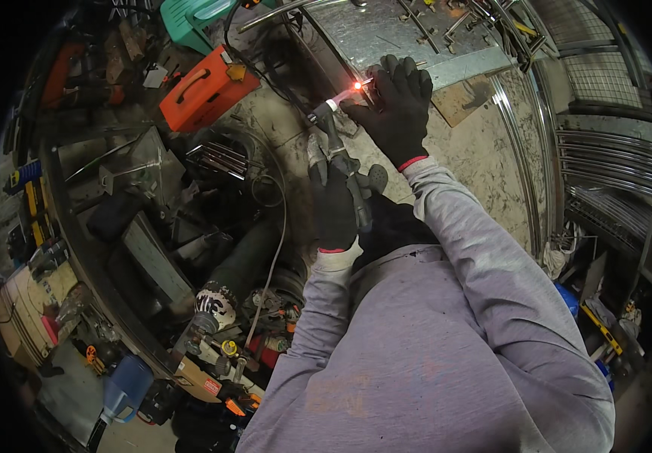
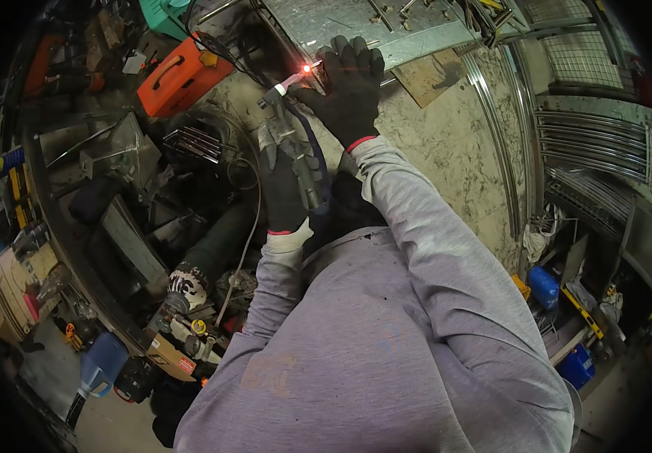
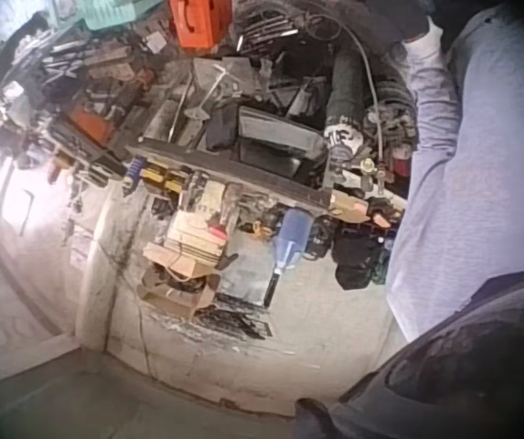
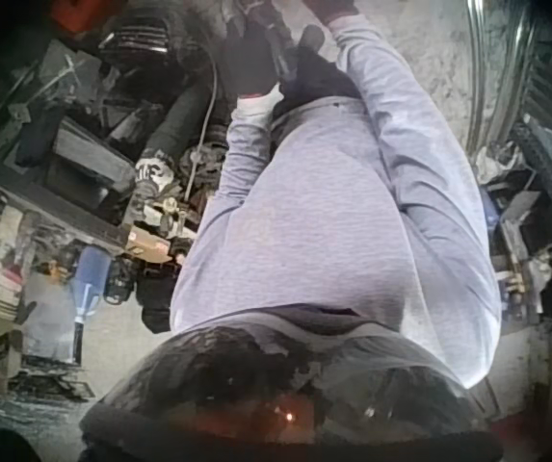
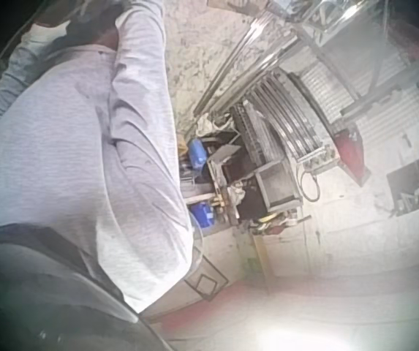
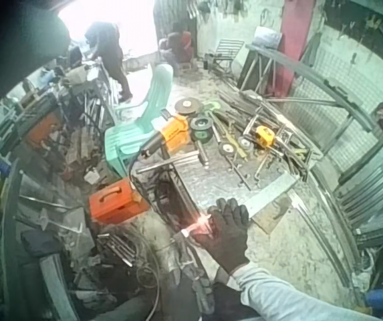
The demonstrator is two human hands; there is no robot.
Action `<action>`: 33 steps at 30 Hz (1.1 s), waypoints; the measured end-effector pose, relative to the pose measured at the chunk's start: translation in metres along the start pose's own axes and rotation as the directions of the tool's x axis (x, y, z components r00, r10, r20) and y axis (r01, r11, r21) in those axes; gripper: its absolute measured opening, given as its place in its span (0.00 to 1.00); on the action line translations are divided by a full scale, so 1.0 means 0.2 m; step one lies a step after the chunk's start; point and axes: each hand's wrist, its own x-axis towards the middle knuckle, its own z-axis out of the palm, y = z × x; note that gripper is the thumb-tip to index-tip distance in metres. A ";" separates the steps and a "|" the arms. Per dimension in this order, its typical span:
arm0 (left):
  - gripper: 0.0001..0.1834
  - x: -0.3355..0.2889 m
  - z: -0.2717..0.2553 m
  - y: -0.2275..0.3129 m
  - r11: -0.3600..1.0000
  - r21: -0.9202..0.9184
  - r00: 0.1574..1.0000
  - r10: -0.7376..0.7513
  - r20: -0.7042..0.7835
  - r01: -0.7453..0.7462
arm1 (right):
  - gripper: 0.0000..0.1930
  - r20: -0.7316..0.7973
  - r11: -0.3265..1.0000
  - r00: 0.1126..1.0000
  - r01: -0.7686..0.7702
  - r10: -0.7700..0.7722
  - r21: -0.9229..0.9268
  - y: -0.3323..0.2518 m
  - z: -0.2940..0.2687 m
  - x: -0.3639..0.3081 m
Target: The person welds metal pieces using a welding torch, grinds a metal rod with an angle grinder, and fits the metal components together using a hammer and by hand.
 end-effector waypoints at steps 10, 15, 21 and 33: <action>0.15 0.08 -0.10 0.16 0.994 0.055 0.994 -0.095 0.058 0.091 | 0.40 0.036 0.994 0.994 -0.098 0.099 -0.040 -0.03 0.01 -0.01; 0.15 0.11 -0.11 0.17 0.993 0.078 0.993 -0.097 0.062 0.092 | 0.37 0.039 0.991 0.990 -0.136 0.137 -0.010 -0.05 0.01 0.00; 0.10 0.11 -0.09 0.21 0.992 0.063 0.993 -0.110 0.042 0.107 | 0.37 0.002 0.992 0.992 -0.129 0.129 -0.003 -0.04 0.03 -0.01; 0.10 0.13 -0.10 0.23 0.985 0.065 0.983 -0.164 0.080 0.159 | 0.36 0.017 0.993 0.993 -0.121 0.120 0.008 -0.03 0.03 -0.02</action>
